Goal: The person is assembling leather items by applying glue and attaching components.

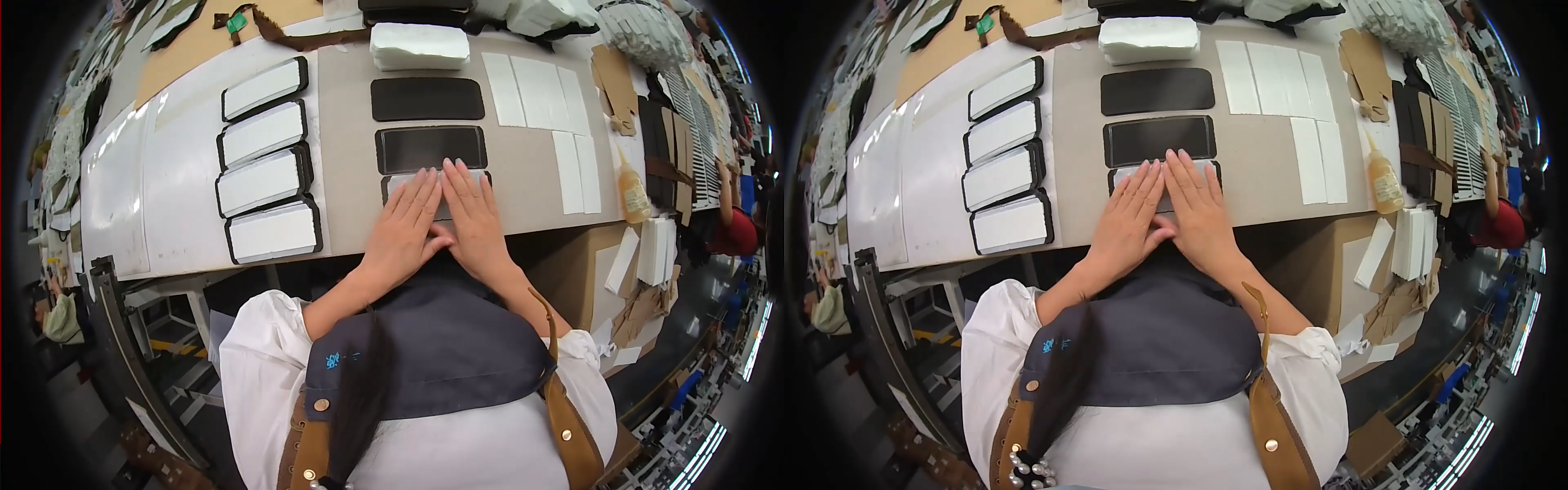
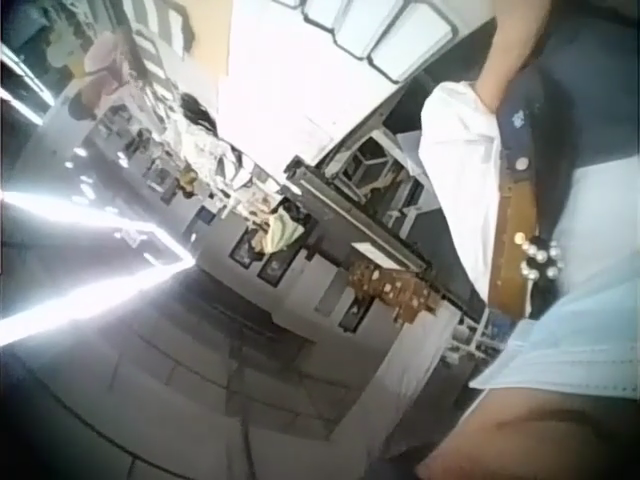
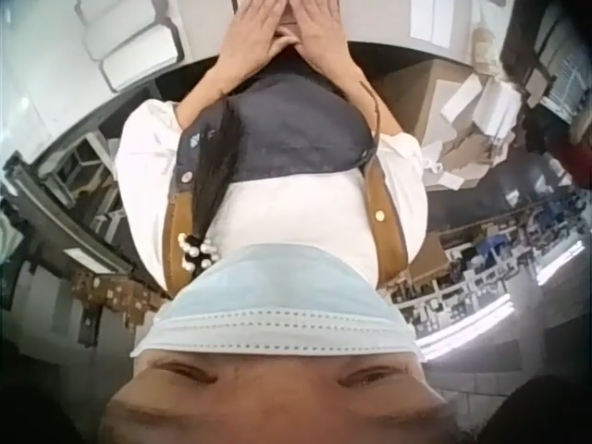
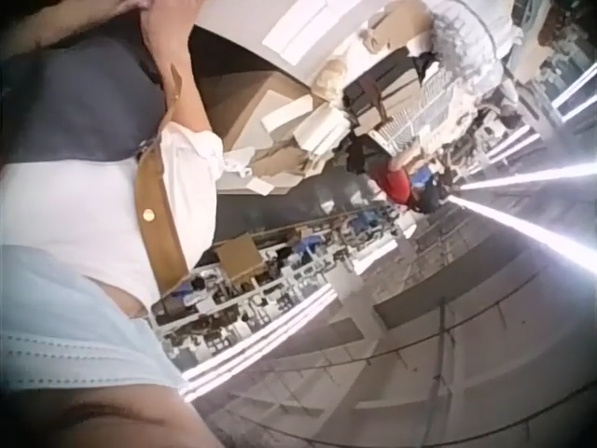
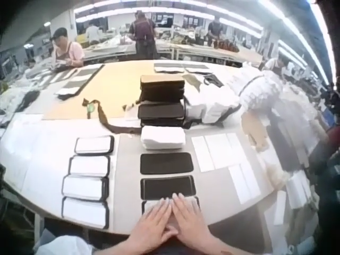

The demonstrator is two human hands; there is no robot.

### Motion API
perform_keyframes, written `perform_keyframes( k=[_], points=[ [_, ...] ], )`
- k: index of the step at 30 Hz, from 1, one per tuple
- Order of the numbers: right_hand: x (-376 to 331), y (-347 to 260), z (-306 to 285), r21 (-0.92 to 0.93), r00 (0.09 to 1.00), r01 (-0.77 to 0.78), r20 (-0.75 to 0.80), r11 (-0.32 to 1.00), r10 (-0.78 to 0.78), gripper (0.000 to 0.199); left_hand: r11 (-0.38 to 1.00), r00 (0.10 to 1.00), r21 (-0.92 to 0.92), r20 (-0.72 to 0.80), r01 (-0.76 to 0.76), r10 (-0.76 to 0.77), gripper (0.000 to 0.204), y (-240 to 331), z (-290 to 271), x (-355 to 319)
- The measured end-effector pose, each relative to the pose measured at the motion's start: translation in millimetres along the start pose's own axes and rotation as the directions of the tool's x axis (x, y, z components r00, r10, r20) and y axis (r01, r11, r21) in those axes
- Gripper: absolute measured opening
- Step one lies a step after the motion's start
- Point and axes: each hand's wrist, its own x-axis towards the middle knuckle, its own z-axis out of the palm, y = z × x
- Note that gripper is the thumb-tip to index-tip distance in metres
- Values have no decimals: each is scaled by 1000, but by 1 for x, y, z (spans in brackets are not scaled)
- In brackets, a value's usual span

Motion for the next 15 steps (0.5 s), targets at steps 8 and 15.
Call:
perform_keyframes(
  k=[8,15],
  points=[
    [-24,20,-17,-136,966,-157,183,978,181,102,971,975,222,183,87,-129,104,-14,-13,-19],
    [4,57,-31,-10,973,-189,-135,982,186,81,956,963,144,-125,256,-239,94,-30,-17,-19]
  ],
)
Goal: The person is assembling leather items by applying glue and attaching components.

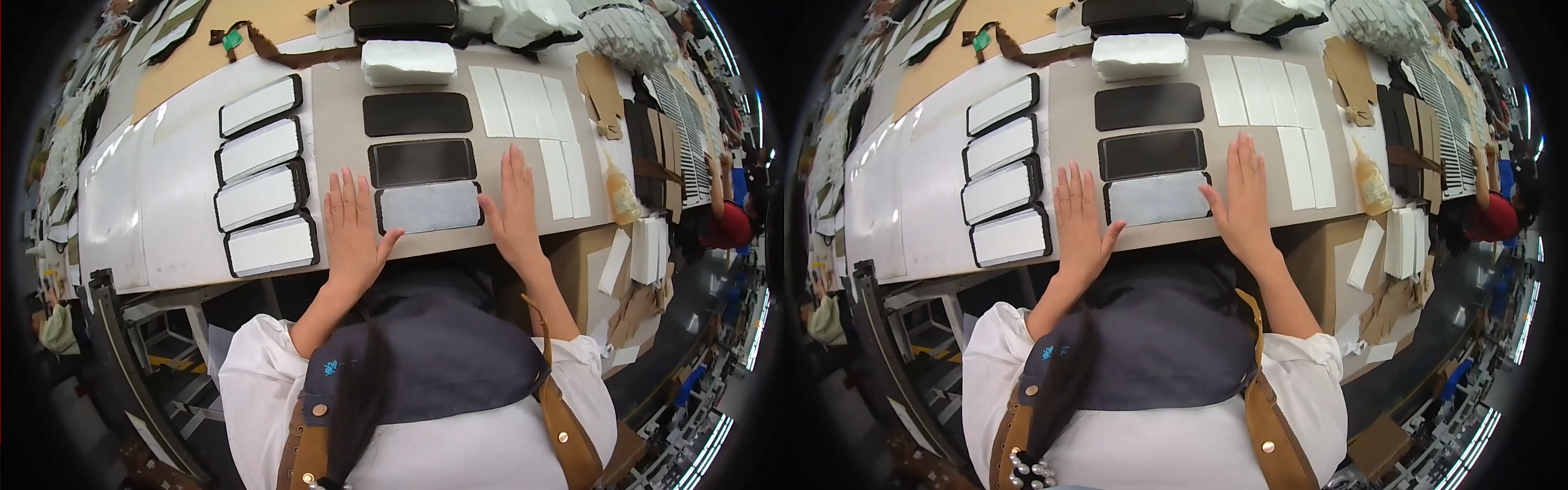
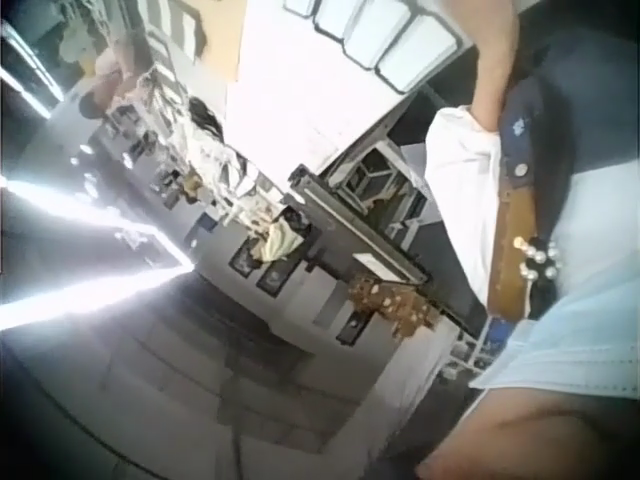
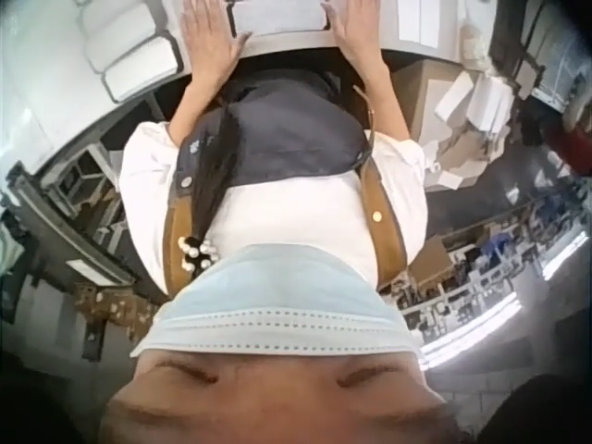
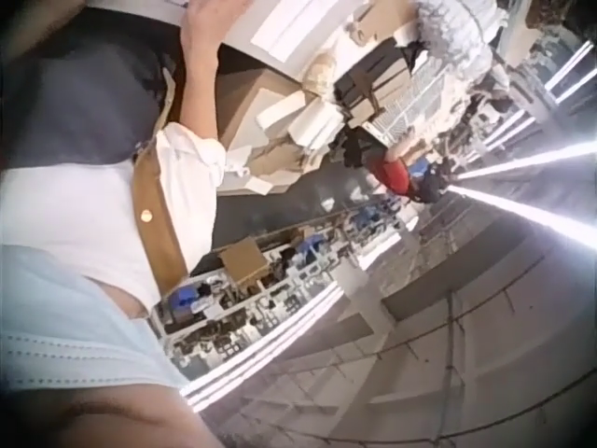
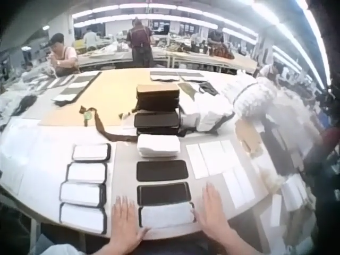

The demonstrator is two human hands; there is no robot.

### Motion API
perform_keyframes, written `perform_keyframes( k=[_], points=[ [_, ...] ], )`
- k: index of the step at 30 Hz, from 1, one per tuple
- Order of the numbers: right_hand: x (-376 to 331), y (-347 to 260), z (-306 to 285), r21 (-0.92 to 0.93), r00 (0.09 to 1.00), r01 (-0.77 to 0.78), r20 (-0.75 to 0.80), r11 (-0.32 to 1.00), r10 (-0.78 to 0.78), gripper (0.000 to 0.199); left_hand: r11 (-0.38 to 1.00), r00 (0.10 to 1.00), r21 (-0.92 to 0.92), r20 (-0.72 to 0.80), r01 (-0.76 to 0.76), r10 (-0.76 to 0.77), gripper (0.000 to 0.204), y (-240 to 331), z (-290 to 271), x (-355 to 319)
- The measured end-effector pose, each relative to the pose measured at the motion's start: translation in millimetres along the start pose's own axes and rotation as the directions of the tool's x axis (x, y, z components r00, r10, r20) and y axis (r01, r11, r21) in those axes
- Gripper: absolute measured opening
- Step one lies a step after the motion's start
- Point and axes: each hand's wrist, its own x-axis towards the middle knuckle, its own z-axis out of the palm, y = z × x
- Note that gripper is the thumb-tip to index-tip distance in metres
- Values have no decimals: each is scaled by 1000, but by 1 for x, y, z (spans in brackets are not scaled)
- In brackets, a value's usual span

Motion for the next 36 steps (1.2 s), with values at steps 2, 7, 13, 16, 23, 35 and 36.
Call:
perform_keyframes(
  k=[2,7,13,16,23,35,36],
  points=[
    [38,-9,-1,134,985,101,-152,986,-81,59,1000,998,-23,-62,10,-12,91,-3,2,7],
    [150,-33,31,158,916,327,-295,932,-271,36,997,993,-76,-120,6,-15,83,-3,2,13],
    [229,-28,89,-42,790,507,-377,861,-483,25,983,965,-183,-252,23,-69,57,-2,-3,8],
    [241,-22,101,102,807,508,-404,855,-431,11,979,960,-203,-271,16,-71,47,0,-3,7],
    [256,-3,108,496,972,218,-191,841,-139,15,975,959,-220,-278,-3,-60,40,-1,-6,8],
    [243,16,12,942,779,333,-259,-27,571,14,936,945,-352,-313,-24,-93,35,0,-7,10],
    [227,3,-1,943,778,332,-261,-22,572,14,829,955,-558,-264,-38,-134,36,5,-13,13]
  ],
)
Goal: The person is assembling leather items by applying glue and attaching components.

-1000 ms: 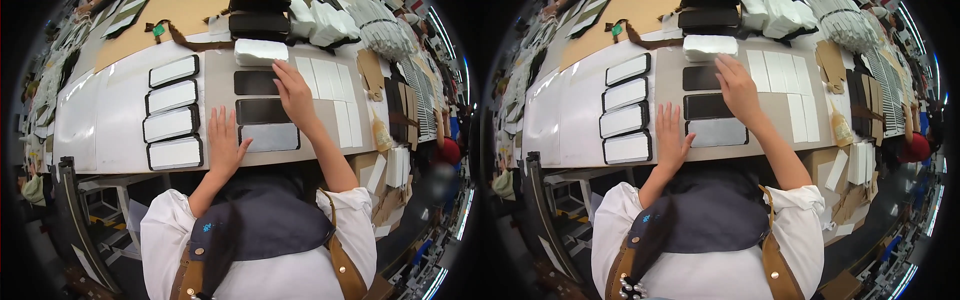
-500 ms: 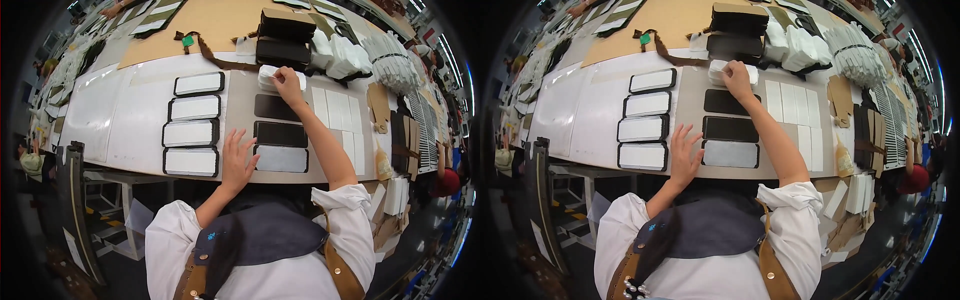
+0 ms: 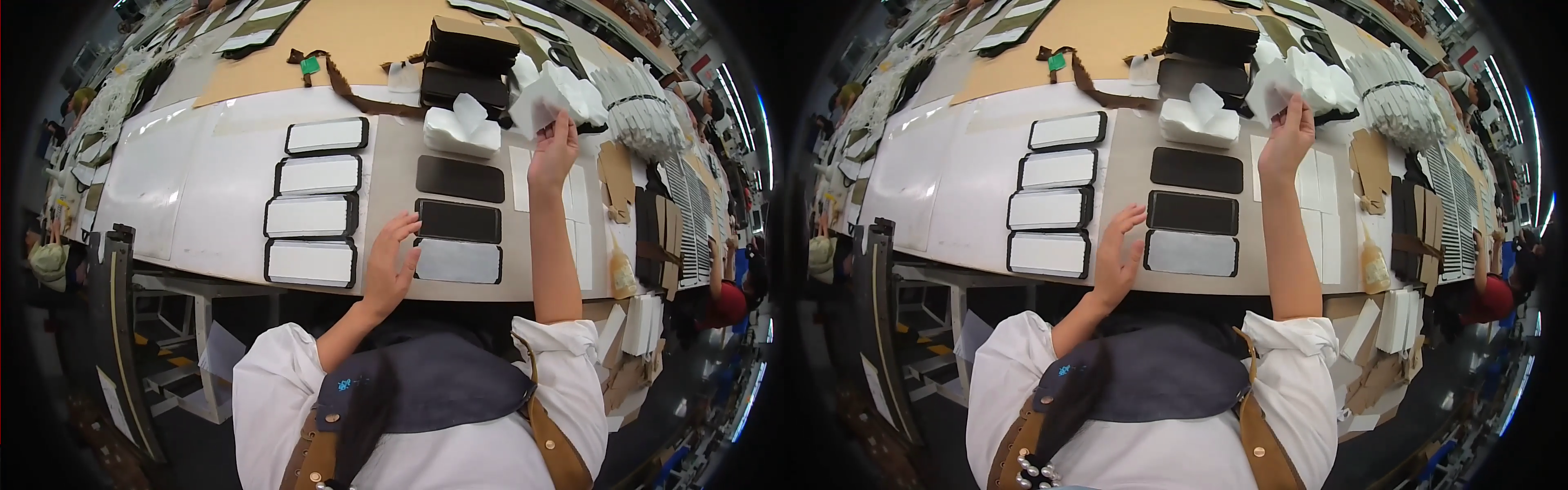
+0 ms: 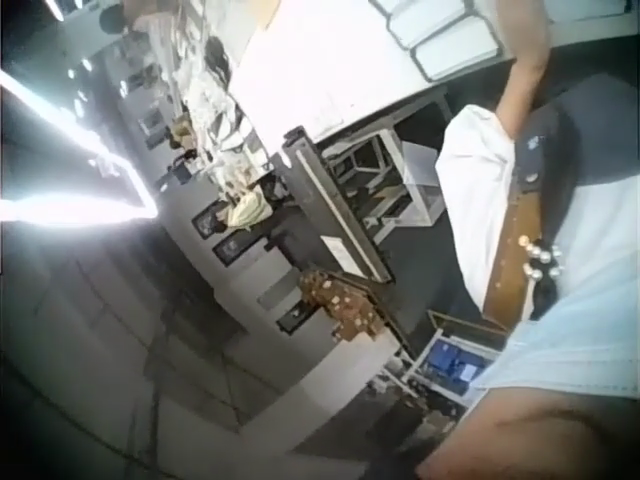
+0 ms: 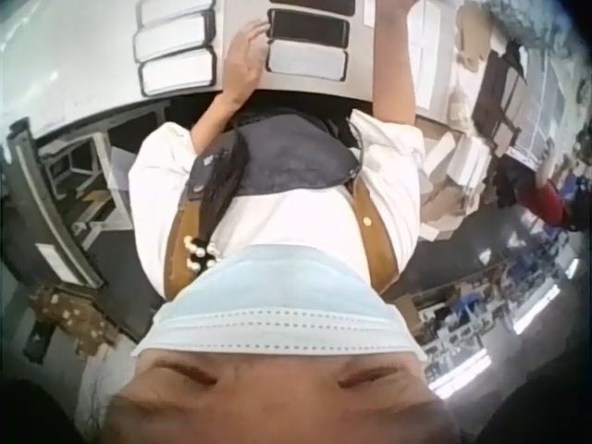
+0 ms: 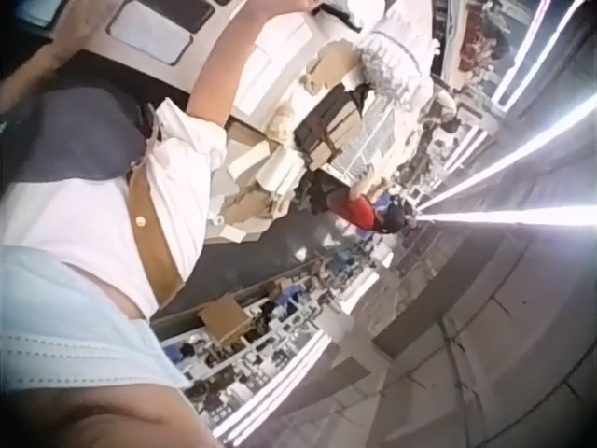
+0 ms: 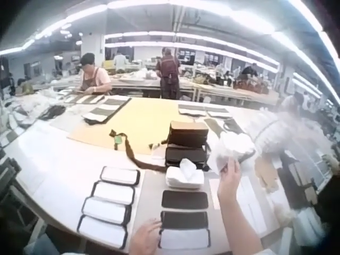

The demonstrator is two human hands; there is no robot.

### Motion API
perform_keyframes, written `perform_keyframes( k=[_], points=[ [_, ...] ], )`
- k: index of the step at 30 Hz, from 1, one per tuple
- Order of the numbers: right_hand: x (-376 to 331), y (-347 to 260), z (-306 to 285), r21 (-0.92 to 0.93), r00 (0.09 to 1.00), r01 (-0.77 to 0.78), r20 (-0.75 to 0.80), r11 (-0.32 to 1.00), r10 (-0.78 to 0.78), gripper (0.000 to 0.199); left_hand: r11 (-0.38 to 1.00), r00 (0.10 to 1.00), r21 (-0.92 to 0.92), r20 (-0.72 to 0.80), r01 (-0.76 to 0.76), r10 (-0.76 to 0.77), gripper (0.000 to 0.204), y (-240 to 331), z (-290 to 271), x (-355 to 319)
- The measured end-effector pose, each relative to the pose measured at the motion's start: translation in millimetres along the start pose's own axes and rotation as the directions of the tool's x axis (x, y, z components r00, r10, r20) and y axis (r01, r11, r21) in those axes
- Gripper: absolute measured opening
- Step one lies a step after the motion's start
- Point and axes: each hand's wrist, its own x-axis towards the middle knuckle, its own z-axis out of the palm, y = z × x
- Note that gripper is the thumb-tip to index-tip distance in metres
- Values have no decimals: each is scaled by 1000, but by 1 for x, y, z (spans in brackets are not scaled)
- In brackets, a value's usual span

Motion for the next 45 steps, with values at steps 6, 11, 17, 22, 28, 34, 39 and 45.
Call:
perform_keyframes(
  k=[6,11,17,22,28,34,39,45],
  points=[
    [-148,-46,-2,-505,820,311,571,805,41,15,713,990,-687,79,140,-118,43,53,23,45],
    [-191,-47,-12,-560,635,652,772,511,36,39,514,829,-652,397,557,-394,44,43,21,56],
    [-180,-45,-47,-549,939,104,329,829,100,55,670,856,-543,412,506,-313,43,43,7,64],
    [-160,-55,-76,59,356,-916,572,396,739,52,498,842,-683,483,534,-242,43,52,1,72],
    [-156,-62,-66,-330,703,-617,175,714,689,20,692,863,-530,406,491,-302,40,27,1,70],
    [-151,-35,-93,-844,906,176,341,507,253,17,917,891,153,225,367,-394,34,-13,6,63],
    [-152,-16,-108,-892,910,302,376,337,178,30,920,995,389,71,41,-74,37,-36,19,50],
    [-152,-12,-113,-902,907,362,400,237,135,31,909,999,417,32,6,-21,37,-39,26,50]
  ],
)
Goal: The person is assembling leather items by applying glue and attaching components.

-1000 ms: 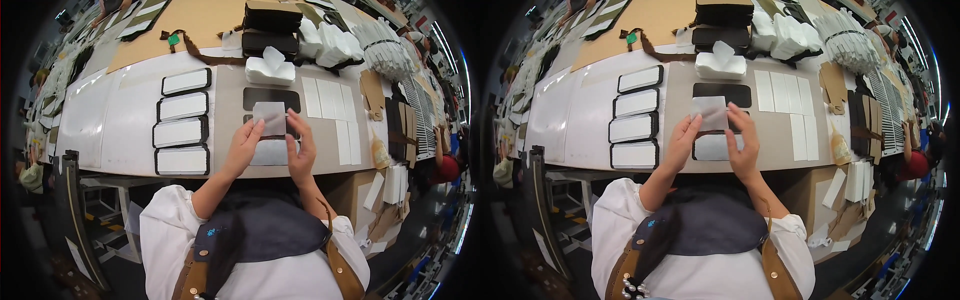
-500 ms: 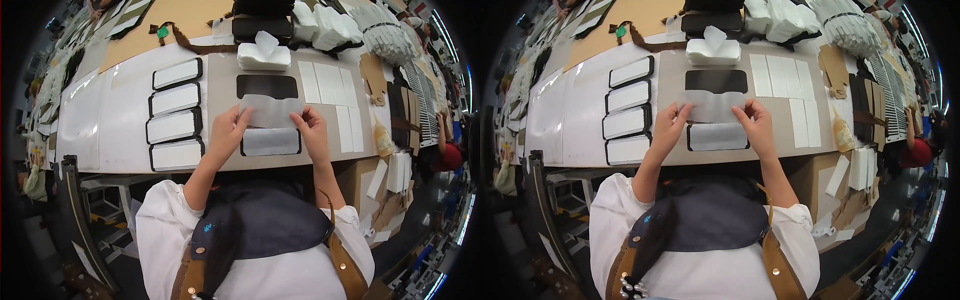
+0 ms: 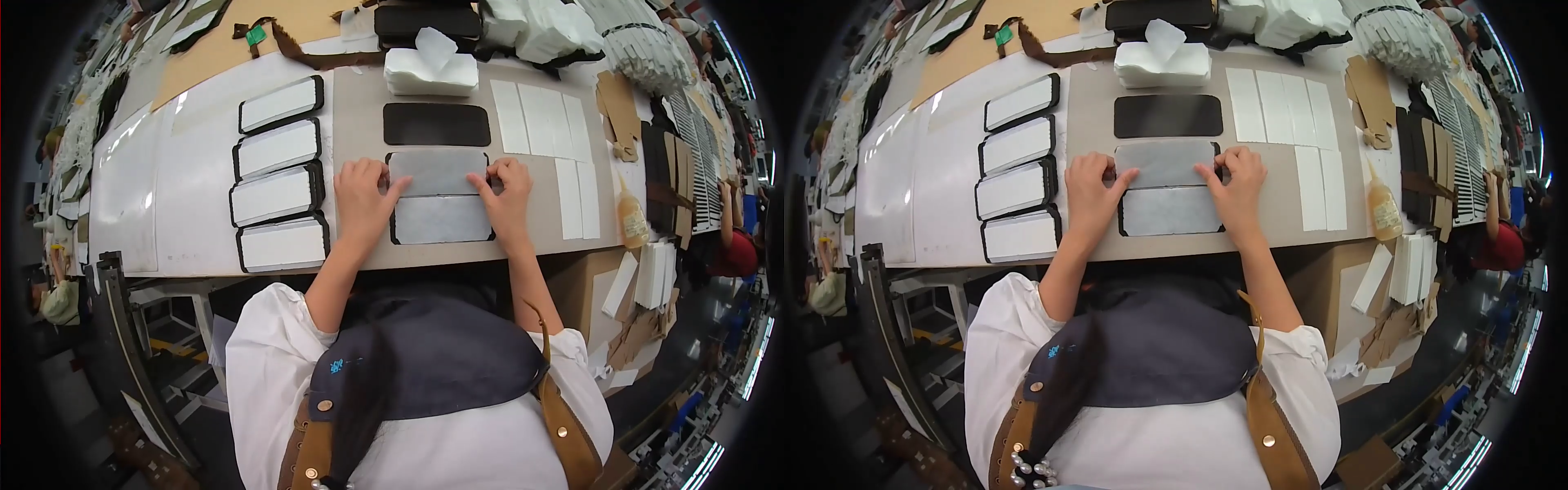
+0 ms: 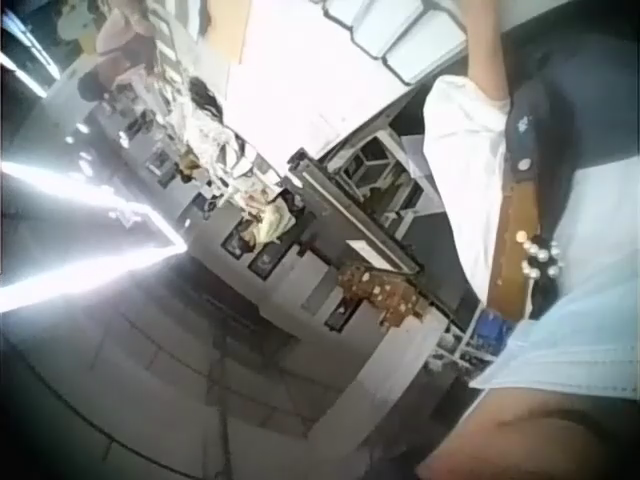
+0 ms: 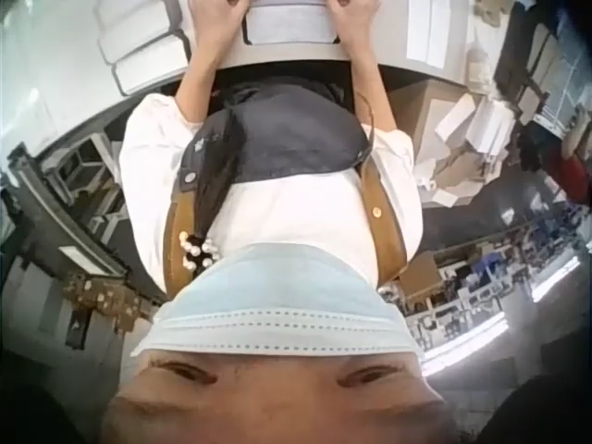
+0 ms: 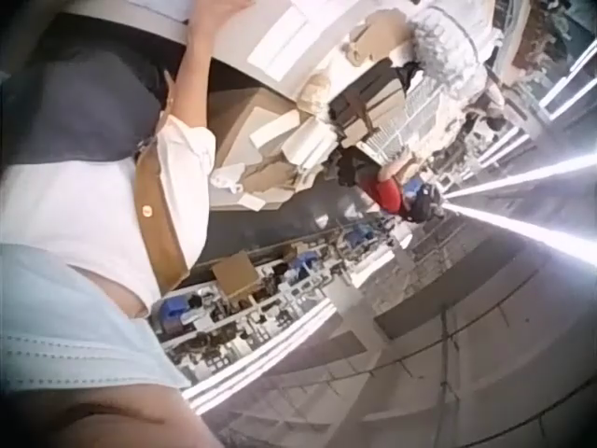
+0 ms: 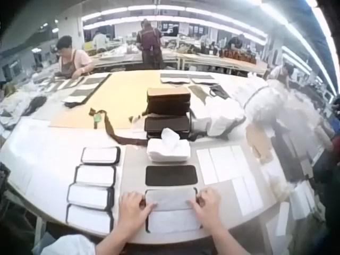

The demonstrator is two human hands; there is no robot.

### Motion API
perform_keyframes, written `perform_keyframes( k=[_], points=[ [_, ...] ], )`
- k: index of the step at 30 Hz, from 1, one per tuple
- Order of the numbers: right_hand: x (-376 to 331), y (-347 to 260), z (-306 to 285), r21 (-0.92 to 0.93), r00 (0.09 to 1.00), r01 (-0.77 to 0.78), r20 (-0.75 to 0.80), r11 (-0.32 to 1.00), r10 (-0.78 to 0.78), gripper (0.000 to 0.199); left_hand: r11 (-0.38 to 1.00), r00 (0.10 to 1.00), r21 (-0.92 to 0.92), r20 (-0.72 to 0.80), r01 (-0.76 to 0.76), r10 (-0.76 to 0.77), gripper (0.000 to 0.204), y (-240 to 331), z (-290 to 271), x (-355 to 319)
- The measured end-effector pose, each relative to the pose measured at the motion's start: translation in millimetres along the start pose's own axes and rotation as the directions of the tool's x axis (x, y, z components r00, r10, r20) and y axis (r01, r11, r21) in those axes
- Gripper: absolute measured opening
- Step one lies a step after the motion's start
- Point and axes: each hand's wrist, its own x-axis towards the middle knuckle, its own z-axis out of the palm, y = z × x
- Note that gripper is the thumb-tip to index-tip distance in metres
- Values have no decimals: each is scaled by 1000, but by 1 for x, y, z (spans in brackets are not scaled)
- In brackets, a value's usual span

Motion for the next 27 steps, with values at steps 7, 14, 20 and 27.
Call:
perform_keyframes(
  k=[7,14,20,27],
  points=[
    [-1,4,0,-20,1000,-10,-7,1000,10,31,999,998,34,49,41,-42,33,3,0,1],
    [0,5,-1,-9,1000,-17,-4,1000,17,29,999,999,32,24,24,-25,33,2,3,1],
    [-1,1,-1,-31,1000,-10,-8,999,10,29,999,1000,50,7,14,-15,33,1,5,0],
    [-2,2,0,-70,1000,10,-23,998,-12,28,996,1000,84,15,19,-21,33,2,7,-1]
  ],
)
